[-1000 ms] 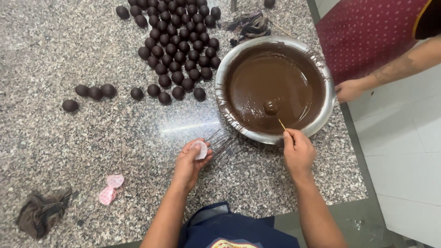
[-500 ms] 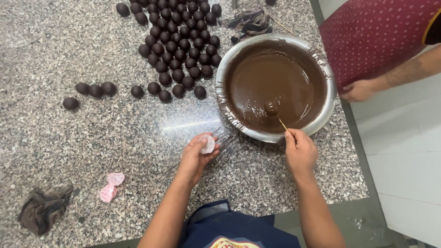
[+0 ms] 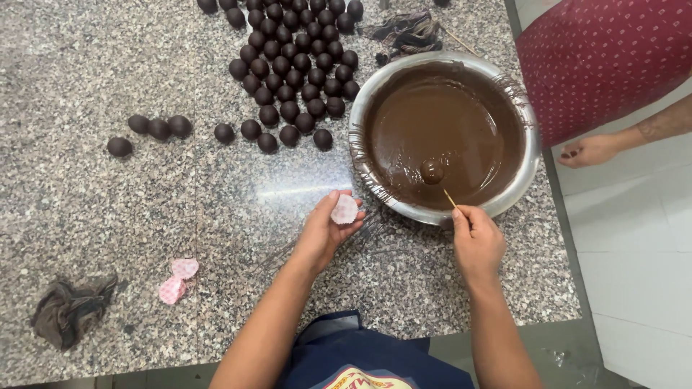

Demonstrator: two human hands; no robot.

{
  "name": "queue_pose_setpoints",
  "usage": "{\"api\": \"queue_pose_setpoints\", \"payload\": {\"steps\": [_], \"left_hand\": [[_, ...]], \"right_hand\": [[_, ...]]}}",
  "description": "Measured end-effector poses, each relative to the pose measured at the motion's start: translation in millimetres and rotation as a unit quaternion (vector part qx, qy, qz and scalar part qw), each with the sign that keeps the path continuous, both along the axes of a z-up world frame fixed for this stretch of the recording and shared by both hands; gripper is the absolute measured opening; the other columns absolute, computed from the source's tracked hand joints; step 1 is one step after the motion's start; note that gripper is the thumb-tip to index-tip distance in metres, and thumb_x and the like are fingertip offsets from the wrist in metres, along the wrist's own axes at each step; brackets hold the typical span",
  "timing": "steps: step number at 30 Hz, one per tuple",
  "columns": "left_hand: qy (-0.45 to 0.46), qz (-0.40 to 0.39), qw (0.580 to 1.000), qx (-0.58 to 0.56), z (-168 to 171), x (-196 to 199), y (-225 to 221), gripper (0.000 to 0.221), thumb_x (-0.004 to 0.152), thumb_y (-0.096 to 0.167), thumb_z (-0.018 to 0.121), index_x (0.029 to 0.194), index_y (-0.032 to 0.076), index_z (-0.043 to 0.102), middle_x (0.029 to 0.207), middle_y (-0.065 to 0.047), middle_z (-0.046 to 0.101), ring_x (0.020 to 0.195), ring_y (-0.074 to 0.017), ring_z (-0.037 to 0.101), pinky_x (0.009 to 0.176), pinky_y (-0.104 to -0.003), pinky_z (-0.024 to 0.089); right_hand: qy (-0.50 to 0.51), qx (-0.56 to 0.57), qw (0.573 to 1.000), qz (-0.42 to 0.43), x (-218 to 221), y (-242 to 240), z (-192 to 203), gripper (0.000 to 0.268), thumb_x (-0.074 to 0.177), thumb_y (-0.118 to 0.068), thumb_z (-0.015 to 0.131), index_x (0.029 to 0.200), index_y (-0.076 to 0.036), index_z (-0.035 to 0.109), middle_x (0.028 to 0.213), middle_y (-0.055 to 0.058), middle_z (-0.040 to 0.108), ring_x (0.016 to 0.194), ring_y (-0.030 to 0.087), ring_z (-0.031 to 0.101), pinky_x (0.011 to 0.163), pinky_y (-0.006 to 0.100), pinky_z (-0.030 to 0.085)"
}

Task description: The person picks up round truffle centers, spears each one on a wooden skewer, dips and rotates it in a bowl of melted chocolate to coat it, then slides the coated ball off the skewer into a pink paper cup and sets the filled cup with rows of finished bonbons on the counter. They repeat this cycle for many centers, occasionally wiping their hands on a cloth.

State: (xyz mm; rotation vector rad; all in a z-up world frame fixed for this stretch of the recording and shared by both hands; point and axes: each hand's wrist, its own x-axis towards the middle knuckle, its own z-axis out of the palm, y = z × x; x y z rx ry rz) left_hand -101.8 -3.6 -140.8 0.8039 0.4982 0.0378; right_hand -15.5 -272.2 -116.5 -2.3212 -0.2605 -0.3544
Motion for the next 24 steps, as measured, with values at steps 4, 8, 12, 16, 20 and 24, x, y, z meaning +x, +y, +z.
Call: {"api": "queue_pose_setpoints", "payload": {"steps": [4, 8, 12, 16, 20, 24], "left_hand": [[-0.007, -0.010, 1.000, -0.002, 7.6, 10.3, -4.7, 0.055, 0.103, 0.048, 0.046, 0.134, 0.004, 0.054, 0.120, -0.015, 0.068, 0.101, -0.0233, 0.070, 0.089, -0.038, 0.059], [-0.027, -0.020, 0.999, -0.016, 0.5, 29.1, -11.7, 0.060, 0.103, 0.054, 0.042, 0.134, 0.005, 0.053, 0.119, -0.013, 0.068, 0.102, -0.0225, 0.069, 0.090, -0.037, 0.058], [-0.033, -0.028, 0.998, -0.037, 3.8, 53.9, -21.3, 0.061, 0.103, 0.058, 0.042, 0.132, 0.006, 0.053, 0.118, -0.012, 0.067, 0.103, -0.0231, 0.069, 0.090, -0.039, 0.057], [-0.020, -0.055, 0.996, -0.067, 2.4, 72.9, -32.3, 0.062, 0.101, 0.062, 0.042, 0.130, 0.008, 0.053, 0.119, -0.011, 0.067, 0.103, -0.0245, 0.069, 0.090, -0.041, 0.056], [-0.037, -0.085, 0.993, -0.071, 9.7, 78.1, -43.8, 0.066, 0.102, 0.064, 0.038, 0.132, 0.007, 0.054, 0.122, -0.011, 0.068, 0.105, -0.0227, 0.068, 0.092, -0.039, 0.056], [-0.060, -0.096, 0.991, -0.074, 16.2, 75.7, -46.1, 0.068, 0.103, 0.064, 0.036, 0.132, 0.005, 0.055, 0.122, -0.013, 0.067, 0.107, -0.0213, 0.069, 0.095, -0.039, 0.057]], "right_hand": [[0.008, 0.018, 1.000, 0.015, -2.8, 0.8, 6.0, 0.016, 0.098, -0.020, 0.072, 0.106, -0.007, 0.075, 0.095, 0.010, 0.075, 0.083, 0.023, 0.072, 0.077, 0.035, 0.055], [0.022, 0.063, 0.997, 0.030, -6.0, 0.4, 14.3, 0.017, 0.099, -0.017, 0.072, 0.109, -0.004, 0.075, 0.094, 0.009, 0.075, 0.081, 0.018, 0.069, 0.077, 0.032, 0.054], [0.037, 0.102, 0.993, 0.039, -9.3, 2.1, 24.9, 0.018, 0.098, -0.015, 0.072, 0.111, -0.002, 0.075, 0.092, 0.006, 0.074, 0.081, 0.013, 0.066, 0.076, 0.029, 0.053], [0.060, 0.135, 0.988, 0.045, -15.1, 4.2, 37.4, 0.017, 0.098, -0.014, 0.073, 0.110, -0.002, 0.075, 0.090, 0.005, 0.073, 0.080, 0.010, 0.063, 0.074, 0.026, 0.051], [0.060, 0.130, 0.987, 0.076, -22.0, 11.7, 44.3, 0.017, 0.097, -0.014, 0.073, 0.109, -0.002, 0.075, 0.091, 0.005, 0.074, 0.081, 0.011, 0.065, 0.074, 0.026, 0.052], [0.043, 0.111, 0.987, 0.105, -29.6, 21.0, 42.3, 0.017, 0.096, -0.013, 0.072, 0.109, -0.003, 0.075, 0.093, 0.007, 0.075, 0.082, 0.014, 0.068, 0.075, 0.029, 0.053]]}}
